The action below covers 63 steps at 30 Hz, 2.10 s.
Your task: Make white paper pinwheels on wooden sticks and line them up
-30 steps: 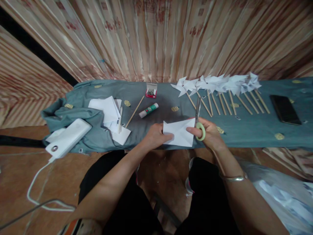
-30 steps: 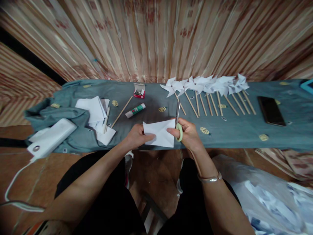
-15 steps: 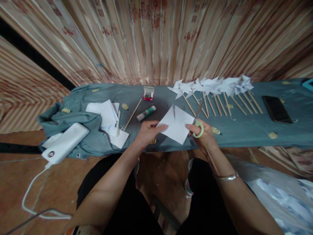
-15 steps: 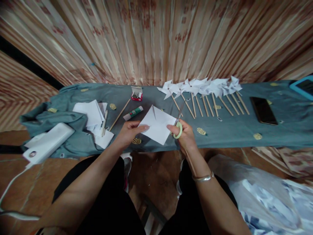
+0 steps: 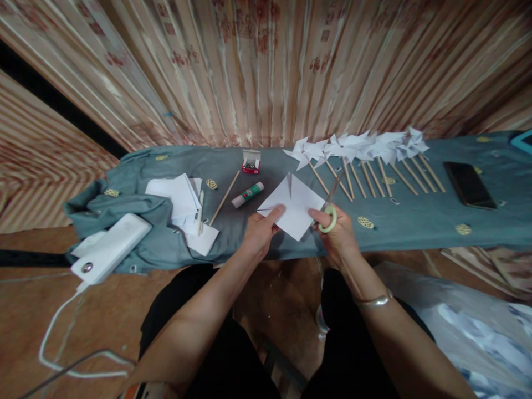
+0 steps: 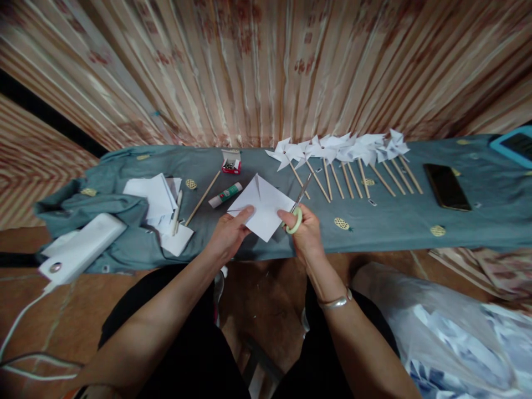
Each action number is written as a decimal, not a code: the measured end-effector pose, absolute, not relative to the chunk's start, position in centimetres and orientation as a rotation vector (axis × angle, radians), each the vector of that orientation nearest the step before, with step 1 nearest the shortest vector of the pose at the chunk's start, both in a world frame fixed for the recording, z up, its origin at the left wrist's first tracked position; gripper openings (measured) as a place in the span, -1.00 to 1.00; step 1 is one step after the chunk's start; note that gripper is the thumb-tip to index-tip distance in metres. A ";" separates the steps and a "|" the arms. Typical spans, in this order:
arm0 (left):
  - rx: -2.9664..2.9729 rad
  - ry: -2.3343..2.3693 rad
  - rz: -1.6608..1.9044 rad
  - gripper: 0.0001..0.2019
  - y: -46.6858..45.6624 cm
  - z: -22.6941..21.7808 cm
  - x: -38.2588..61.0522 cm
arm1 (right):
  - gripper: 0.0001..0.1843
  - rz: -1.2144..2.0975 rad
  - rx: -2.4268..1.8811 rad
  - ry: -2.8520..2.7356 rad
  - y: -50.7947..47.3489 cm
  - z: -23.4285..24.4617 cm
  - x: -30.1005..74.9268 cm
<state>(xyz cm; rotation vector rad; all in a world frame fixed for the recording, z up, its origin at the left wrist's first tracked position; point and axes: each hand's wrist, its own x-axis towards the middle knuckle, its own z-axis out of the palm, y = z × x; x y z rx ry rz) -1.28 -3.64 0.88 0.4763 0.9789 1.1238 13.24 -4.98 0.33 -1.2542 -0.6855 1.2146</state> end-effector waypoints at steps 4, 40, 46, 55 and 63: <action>0.478 1.019 1.152 -0.61 -3.2 1.0 -1.5 | -0.63 1.208 -1.288 -0.805 -5.4 0.0 13.5; 0.422 0.899 1.367 -0.75 -0.8 2.2 -2.3 | -0.53 1.663 -1.100 -1.215 -10.9 -1.4 11.1; 0.398 0.887 1.373 -0.75 -0.8 2.1 -1.9 | -0.56 1.634 -1.128 -1.227 -10.6 -1.2 11.0; 0.408 0.881 1.364 -0.75 -1.0 1.8 -1.7 | -0.57 1.656 -1.139 -1.201 -10.4 -1.3 11.0; 0.419 0.894 1.357 -0.71 -1.1 1.9 -1.8 | -0.57 1.643 -1.133 -1.209 -10.4 -1.3 11.0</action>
